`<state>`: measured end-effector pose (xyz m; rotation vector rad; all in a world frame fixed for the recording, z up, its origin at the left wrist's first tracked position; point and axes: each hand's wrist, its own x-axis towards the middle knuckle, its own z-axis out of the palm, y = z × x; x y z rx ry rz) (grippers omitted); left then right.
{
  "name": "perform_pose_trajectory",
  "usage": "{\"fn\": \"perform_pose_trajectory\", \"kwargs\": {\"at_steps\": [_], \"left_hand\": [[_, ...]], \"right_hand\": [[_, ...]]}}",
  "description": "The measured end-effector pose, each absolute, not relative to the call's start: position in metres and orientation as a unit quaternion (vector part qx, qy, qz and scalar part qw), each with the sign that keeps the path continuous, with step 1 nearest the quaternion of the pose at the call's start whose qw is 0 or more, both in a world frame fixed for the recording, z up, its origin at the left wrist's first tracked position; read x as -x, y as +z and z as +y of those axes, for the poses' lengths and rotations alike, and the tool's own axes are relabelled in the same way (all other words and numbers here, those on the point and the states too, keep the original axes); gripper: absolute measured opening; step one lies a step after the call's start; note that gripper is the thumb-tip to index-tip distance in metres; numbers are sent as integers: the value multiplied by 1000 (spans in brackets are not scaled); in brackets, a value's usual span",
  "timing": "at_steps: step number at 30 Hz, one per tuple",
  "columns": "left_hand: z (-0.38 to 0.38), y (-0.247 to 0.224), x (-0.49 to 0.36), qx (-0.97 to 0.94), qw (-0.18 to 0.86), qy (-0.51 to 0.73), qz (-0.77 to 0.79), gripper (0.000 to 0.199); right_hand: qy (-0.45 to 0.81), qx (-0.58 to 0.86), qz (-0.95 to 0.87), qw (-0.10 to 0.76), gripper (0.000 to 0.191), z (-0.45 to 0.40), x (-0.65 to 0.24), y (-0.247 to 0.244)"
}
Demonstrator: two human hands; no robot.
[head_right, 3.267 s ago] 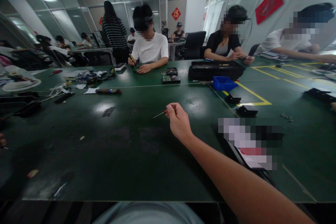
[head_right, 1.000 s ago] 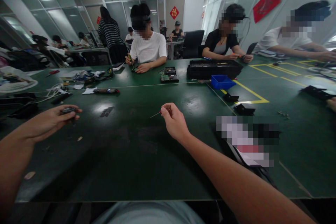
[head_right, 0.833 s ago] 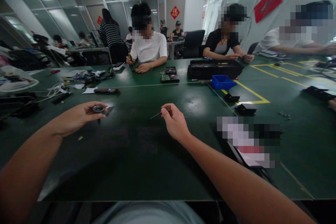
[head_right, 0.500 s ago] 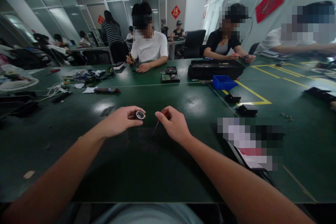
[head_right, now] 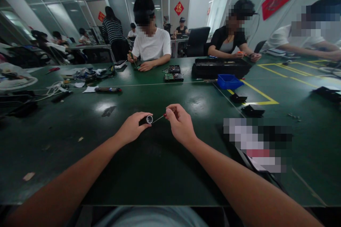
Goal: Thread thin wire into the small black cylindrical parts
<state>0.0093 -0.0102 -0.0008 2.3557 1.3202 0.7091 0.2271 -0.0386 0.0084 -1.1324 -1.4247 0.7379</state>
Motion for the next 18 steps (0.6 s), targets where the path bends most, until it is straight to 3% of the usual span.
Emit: {"fn": "perform_pose_trajectory", "kwargs": {"at_steps": [7,18], "left_hand": [[-7,-4,-6,-836,160,273,449,37],[-10,-2,-8,-826,176,279,456,42]], "right_hand": [[321,446,-589,593,18,-38,-228,8],[323,450,-610,566,16,-39,-228,6]]}}
